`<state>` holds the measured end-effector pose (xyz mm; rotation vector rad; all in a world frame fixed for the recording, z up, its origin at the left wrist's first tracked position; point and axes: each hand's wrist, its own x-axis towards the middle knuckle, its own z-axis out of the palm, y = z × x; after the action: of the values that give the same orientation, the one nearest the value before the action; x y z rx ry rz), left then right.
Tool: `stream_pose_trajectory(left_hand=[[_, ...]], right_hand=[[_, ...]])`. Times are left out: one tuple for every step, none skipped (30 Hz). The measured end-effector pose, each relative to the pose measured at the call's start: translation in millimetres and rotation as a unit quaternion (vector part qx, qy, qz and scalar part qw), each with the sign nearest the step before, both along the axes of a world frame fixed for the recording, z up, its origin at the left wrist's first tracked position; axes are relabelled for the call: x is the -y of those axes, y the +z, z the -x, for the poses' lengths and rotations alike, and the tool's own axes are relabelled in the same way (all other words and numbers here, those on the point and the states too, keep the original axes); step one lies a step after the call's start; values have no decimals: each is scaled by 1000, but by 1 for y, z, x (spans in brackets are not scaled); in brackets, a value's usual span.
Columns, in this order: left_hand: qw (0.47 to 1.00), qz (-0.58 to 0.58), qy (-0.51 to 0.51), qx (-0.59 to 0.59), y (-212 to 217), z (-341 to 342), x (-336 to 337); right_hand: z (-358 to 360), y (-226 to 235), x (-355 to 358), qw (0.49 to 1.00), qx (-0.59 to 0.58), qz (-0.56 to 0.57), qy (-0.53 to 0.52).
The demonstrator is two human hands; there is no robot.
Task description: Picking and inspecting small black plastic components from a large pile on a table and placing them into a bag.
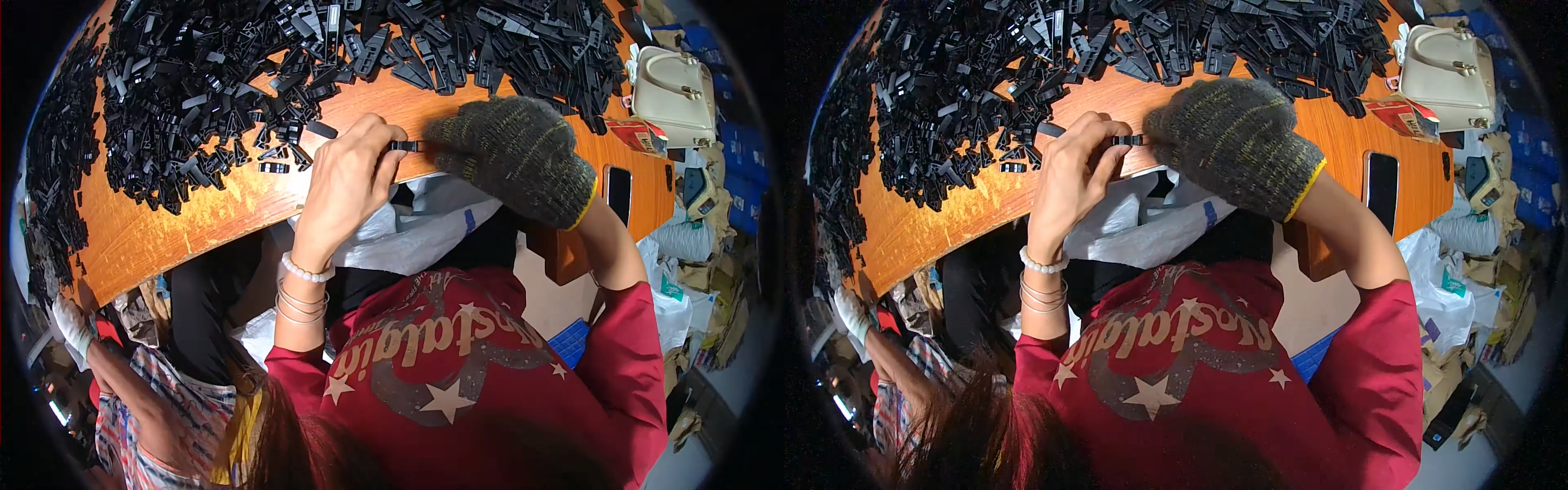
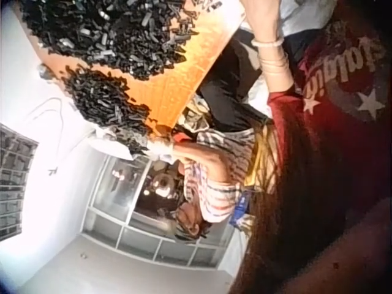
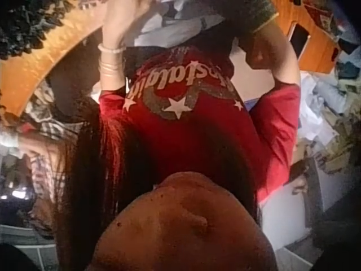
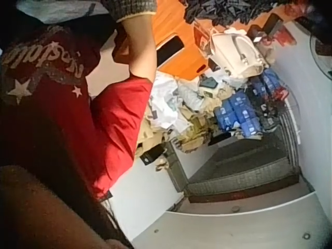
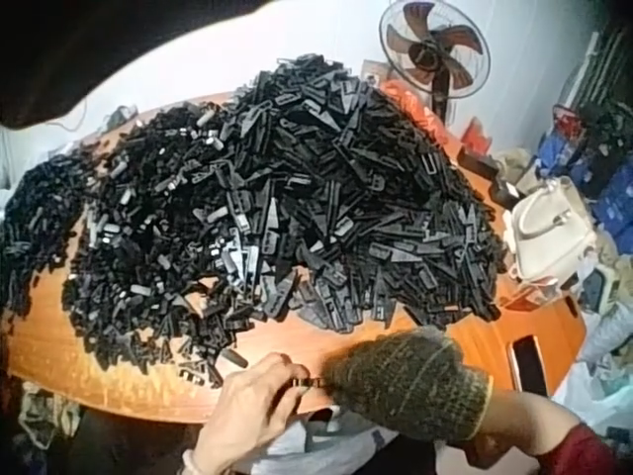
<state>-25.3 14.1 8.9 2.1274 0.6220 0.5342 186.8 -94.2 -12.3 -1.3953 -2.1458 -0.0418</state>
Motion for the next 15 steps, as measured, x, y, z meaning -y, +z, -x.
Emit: stream_pose_trajectory(left_hand=[[1000, -3, 0, 0, -2, 2, 0], [1000, -6, -3, 4, -2, 2, -1], [1000, -5, -4, 5, -1, 2, -1], [1000, -9, 2, -2, -2, 3, 0], [1000, -12, -14, 16, 6, -5, 0], [1000, -9, 4, 4, 0, -1, 2], [1000, -10, -1, 29, 2, -3, 4], [999, -13, 11, 30, -2, 0, 5], [999, -23, 15, 23, -6, 3, 5], [999, -36, 8, 39, -8, 5, 6], [997, -48, 0, 54, -12, 7, 7], [995, -50, 6, 88, -16, 3, 6], [995, -51, 10, 84, -16, 4, 7], [995, -42, 17, 83, -15, 3, 9], [996, -34, 24, 82, -14, 3, 10]], right_hand=[[5, 4, -5, 1000, -2, 2, 3], [-8, 8, -11, 999, 17, 28, 3], [-21, 12, -16, 998, 35, 55, 3], [3, 15, -23, 996, 47, 80, 6], [28, 30, -44, 991, 80, 107, -14], [51, 23, -68, 988, 84, 132, -3], [46, 41, -54, 981, 113, 159, -15], [46, 49, -46, 975, 122, 184, -7], [54, 48, -53, 969, 131, 210, 0], [60, 56, -58, 961, 149, 234, -2], [66, 66, -59, 952, 166, 257, -4], [63, 75, -60, 942, 183, 281, -6], [54, 83, -52, 932, 197, 303, 1], [51, 90, -49, 921, 211, 327, -1], [53, 94, -55, 909, 226, 350, -1]])
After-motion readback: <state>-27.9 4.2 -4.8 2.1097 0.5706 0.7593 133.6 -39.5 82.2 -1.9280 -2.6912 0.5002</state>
